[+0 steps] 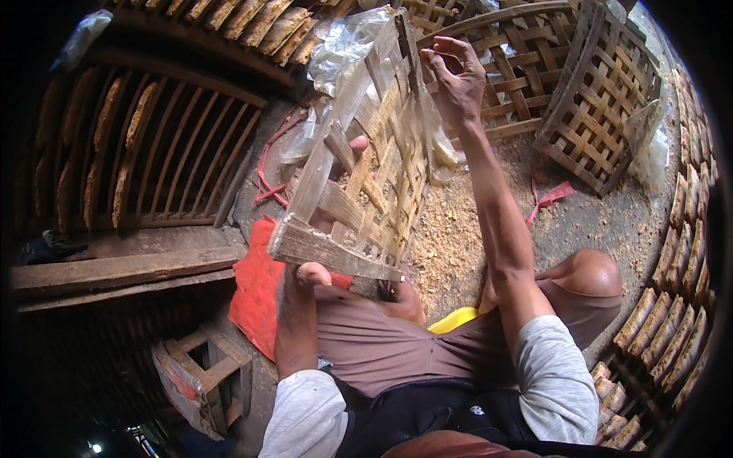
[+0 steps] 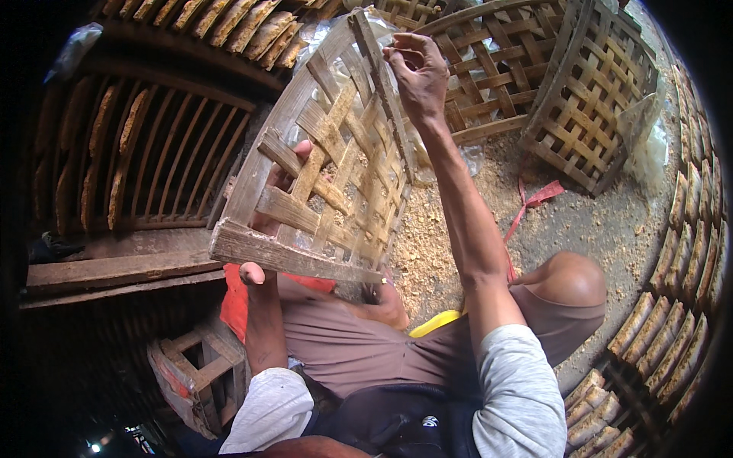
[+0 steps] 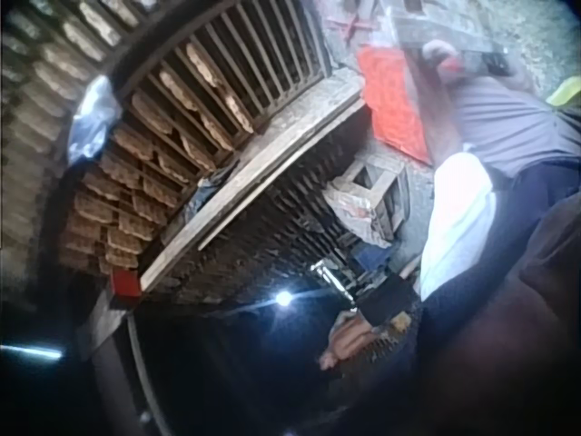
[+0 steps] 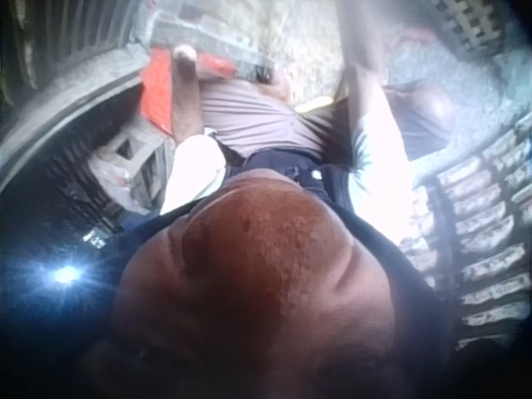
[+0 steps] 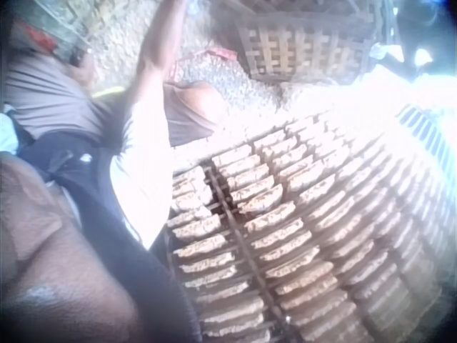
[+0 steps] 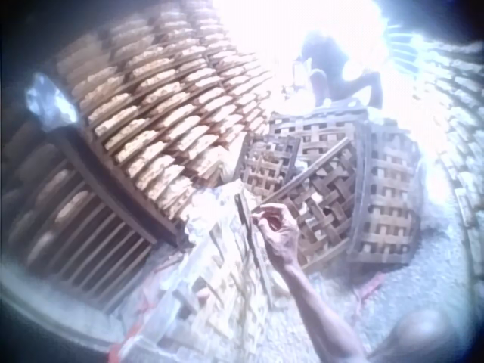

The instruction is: The person sits on the floor and assembles bamboo trays by placing a red plastic sheet and a clear plastic sheet inside a woven bamboo frame. The person handles the trays and sheets by hand, arranging them on the floor.

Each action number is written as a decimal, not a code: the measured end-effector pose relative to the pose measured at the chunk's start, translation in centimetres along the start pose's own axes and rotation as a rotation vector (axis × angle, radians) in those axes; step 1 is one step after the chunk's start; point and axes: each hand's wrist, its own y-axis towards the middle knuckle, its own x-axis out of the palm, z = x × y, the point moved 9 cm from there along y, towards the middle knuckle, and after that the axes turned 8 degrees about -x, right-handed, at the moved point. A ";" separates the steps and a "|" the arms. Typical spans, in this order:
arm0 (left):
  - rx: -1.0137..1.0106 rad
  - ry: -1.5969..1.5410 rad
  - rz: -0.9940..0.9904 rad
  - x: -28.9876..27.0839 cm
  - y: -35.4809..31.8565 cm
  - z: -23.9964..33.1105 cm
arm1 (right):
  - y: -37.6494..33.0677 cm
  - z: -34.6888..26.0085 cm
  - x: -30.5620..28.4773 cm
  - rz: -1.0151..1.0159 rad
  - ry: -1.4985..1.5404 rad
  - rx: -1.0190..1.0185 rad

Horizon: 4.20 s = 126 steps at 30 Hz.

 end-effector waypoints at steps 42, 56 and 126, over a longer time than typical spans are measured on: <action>0.136 -0.155 0.020 0.7 0.5 2.0 | -6.6 0.2 1.8 -0.295 -0.463 -0.283; 0.190 -0.151 -0.080 0.1 0.7 1.3 | -6.6 -0.1 2.1 -0.269 -0.372 -0.183; -0.050 0.175 0.413 -3.4 -1.8 1.8 | -12.6 5.8 -0.2 -0.389 -0.676 -0.253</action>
